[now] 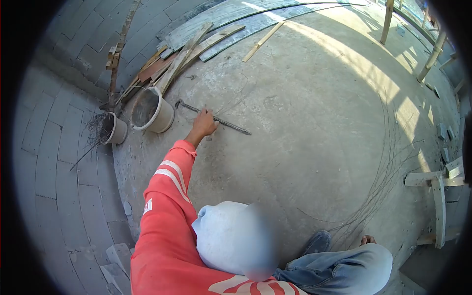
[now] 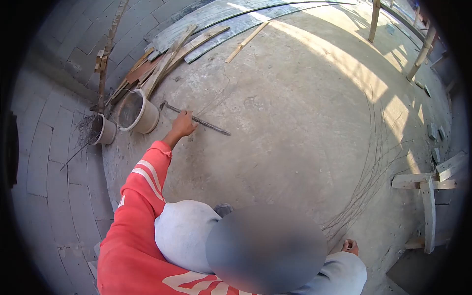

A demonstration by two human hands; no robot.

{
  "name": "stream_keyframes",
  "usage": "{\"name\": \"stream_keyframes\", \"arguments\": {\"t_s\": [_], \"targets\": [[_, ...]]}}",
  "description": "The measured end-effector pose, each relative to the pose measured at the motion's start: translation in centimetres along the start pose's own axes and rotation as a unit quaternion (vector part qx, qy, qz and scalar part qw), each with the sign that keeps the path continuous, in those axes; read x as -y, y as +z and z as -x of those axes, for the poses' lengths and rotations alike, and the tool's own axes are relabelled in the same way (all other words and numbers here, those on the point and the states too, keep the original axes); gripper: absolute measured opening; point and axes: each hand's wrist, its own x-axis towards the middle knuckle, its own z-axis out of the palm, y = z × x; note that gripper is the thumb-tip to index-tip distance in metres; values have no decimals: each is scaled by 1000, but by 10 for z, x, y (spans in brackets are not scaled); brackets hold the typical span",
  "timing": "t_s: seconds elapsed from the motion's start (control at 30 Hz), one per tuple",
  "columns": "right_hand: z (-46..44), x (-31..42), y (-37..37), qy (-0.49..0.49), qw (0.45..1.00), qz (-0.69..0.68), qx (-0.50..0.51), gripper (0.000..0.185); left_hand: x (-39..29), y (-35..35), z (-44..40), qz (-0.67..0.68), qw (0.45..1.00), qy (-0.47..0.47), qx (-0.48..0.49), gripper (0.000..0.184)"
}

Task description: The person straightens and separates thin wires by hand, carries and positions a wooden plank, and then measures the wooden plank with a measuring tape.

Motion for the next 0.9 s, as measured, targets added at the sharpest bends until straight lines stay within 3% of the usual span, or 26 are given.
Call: {"name": "stream_keyframes", "arguments": {"t_s": [0.03, 0.1, 0.23, 0.3, 0.33, 0.4, 0.47, 0.63, 0.7, 0.77, 0.83, 0.87, 0.9], "targets": [[-5, -15, -16, 26, 999, 2, 27, 25, 6, 15, -12, 20, 1000, 0, 7, 60], [-9, -12, -56, 50, 998, 23, 44, 27, 15, 42, -39, 47, 996, -31, -74, 57], [-13, 84, -146, 3, 996, 86, 11, 26, -8, 54, -40, 55, 996, -73, 21, 46], [-5, 172, -172, -9, 991, 128, -26, 25, -11, 65, -46, 65, 997, -15, -34, 28], [1, 215, -182, -2, 990, 138, -40, 25, -11, 68, -50, 71, 997, -22, -34, 28], [1, 262, -200, -25, 986, 147, -73, 27, -11, 66, -56, 119, 977, 47, -169, 17], [-9, 287, -218, -91, 983, 125, -101, 32, -25, 27, -52, 171, 963, 49, -203, 17], [-5, 446, -211, -171, 985, -23, -15, 35, -79, -144, -45, 338, 907, 88, -234, 20], [8, 518, -190, -249, 966, -61, 11, 38, -102, -222, -40, 462, 835, 175, -244, 22], [24, 585, -168, -330, 937, -99, 53, 49, -124, -305, -28, 681, 698, 216, -39, 25], [20, 627, -150, -407, 899, -130, 97, 67, -155, -365, -19, 776, 574, 257, 47, 25], [18, 645, -138, -452, 878, -127, 94, 74, -176, -378, -54, 831, 492, 213, 150, 18], [15, 658, -129, -491, 859, -117, 83, 80, -198, -398, -61, 835, 453, 250, 189, 16]]}}
